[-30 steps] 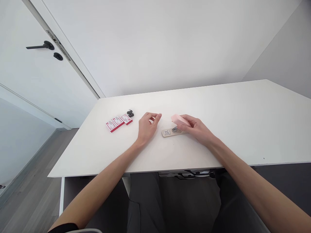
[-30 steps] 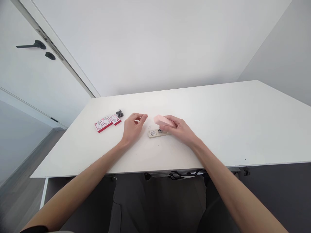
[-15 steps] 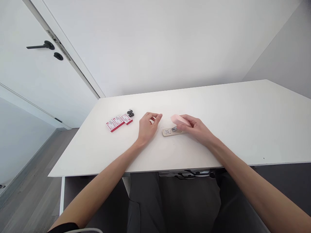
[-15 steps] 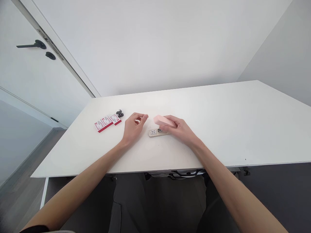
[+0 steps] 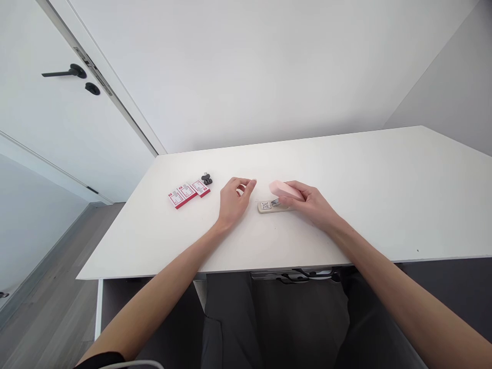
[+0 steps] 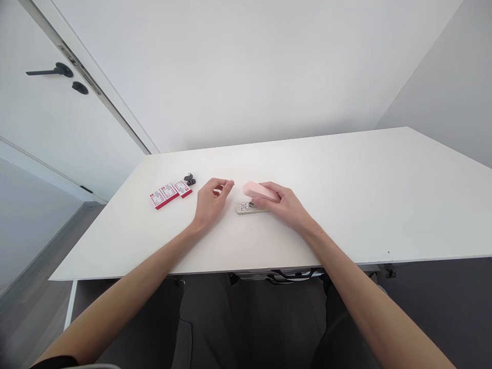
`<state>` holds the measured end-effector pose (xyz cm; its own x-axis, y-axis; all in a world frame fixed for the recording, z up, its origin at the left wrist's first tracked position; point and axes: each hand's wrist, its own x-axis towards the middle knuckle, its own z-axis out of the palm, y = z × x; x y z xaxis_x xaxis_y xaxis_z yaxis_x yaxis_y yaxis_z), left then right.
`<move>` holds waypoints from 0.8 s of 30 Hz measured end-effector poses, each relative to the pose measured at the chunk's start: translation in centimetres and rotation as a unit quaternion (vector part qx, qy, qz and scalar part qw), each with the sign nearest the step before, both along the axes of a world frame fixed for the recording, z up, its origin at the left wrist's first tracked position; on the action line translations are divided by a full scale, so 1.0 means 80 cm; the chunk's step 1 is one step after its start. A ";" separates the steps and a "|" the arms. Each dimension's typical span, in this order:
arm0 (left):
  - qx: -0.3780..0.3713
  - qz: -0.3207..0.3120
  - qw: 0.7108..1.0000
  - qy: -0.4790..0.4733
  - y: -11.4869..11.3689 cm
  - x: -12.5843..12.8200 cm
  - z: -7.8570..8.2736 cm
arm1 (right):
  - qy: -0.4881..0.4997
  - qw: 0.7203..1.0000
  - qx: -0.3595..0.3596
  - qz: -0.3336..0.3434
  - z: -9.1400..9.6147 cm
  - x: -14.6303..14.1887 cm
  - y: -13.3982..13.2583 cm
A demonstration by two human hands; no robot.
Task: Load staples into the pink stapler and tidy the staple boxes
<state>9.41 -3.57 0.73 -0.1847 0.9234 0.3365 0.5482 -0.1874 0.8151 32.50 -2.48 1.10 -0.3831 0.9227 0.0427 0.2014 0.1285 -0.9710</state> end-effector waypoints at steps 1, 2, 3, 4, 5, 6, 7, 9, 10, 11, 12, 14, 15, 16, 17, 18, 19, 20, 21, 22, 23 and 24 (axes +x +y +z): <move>0.000 0.000 1.000 -0.001 0.000 0.000 0.000 | -0.001 1.000 0.002 -0.001 0.000 0.000 0.000; 0.000 0.000 1.000 -0.002 0.000 0.000 0.000 | -0.002 1.000 0.003 -0.003 0.000 0.000 0.000; 0.001 0.001 1.000 -0.003 0.000 0.000 0.000 | -0.003 1.000 0.004 -0.004 0.001 0.000 0.000; 0.001 0.001 1.000 -0.004 0.000 0.000 0.000 | -0.004 1.000 0.004 -0.005 0.001 -0.001 0.000; 0.001 0.002 1.000 -0.004 0.000 0.000 0.001 | -0.005 1.000 0.003 -0.005 0.001 -0.001 0.000; 0.001 0.002 1.000 -0.004 0.000 0.000 0.000 | -0.007 1.000 0.002 -0.005 0.001 -0.001 0.000; 0.002 0.002 1.000 -0.004 0.000 0.000 0.000 | -0.008 1.000 0.002 -0.005 0.001 -0.001 -0.001; 0.002 0.001 1.000 -0.006 0.000 0.000 0.000 | -0.011 1.000 0.005 -0.007 0.000 -0.002 -0.001; 0.002 0.002 1.000 -0.007 0.000 0.000 0.000 | -0.013 1.000 0.008 -0.009 0.000 -0.003 -0.002; 0.001 0.003 1.000 -0.009 0.000 0.000 0.000 | -0.015 1.000 0.013 -0.011 0.000 -0.003 -0.002; 0.000 0.004 1.000 -0.011 -0.001 0.001 0.000 | -0.018 1.000 0.019 -0.013 -0.001 -0.004 -0.002; -0.002 0.011 1.000 -0.022 -0.001 0.002 0.002 | -0.024 0.999 0.040 -0.019 -0.003 -0.005 -0.002; -0.004 0.015 0.999 -0.030 -0.002 0.003 0.003 | -0.026 0.998 0.055 -0.023 -0.005 -0.006 -0.001; -0.005 0.017 0.999 -0.039 -0.003 0.005 0.005 | -0.029 0.997 0.071 -0.027 -0.007 -0.007 0.000; -0.004 0.016 0.999 -0.050 -0.004 0.006 0.006 | -0.033 0.995 0.087 -0.030 -0.009 -0.008 0.001; -0.002 0.013 0.998 -0.061 -0.005 0.007 0.008 | -0.039 0.994 0.100 -0.031 -0.012 -0.009 0.002; 0.003 0.006 0.997 -0.071 -0.006 0.009 0.009 | -0.047 0.992 0.111 -0.031 -0.014 -0.010 0.004; 0.008 -0.004 0.997 -0.080 -0.007 0.010 0.009 | -0.057 0.991 0.120 -0.030 -0.017 -0.012 0.005; 0.015 -0.015 0.996 -0.086 -0.008 0.011 0.009 | -0.068 0.989 0.128 -0.031 -0.020 -0.014 0.007; 0.022 -0.027 0.996 -0.088 -0.009 0.012 0.009 | -0.078 0.987 0.135 -0.031 -0.022 -0.017 0.009; 0.028 -0.037 0.995 -0.087 -0.009 0.012 0.008 | -0.088 0.985 0.143 -0.032 -0.024 -0.021 0.012; 0.034 -0.048 0.995 -0.084 -0.009 0.013 0.007 | -0.096 0.984 0.150 -0.030 -0.026 -0.026 0.015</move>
<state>10.43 -4.33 1.28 -0.1563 0.9159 0.3698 0.3824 -0.2891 0.8776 30.43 -1.29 -1.02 -0.3553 0.9012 0.2483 0.3929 0.3850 -0.8351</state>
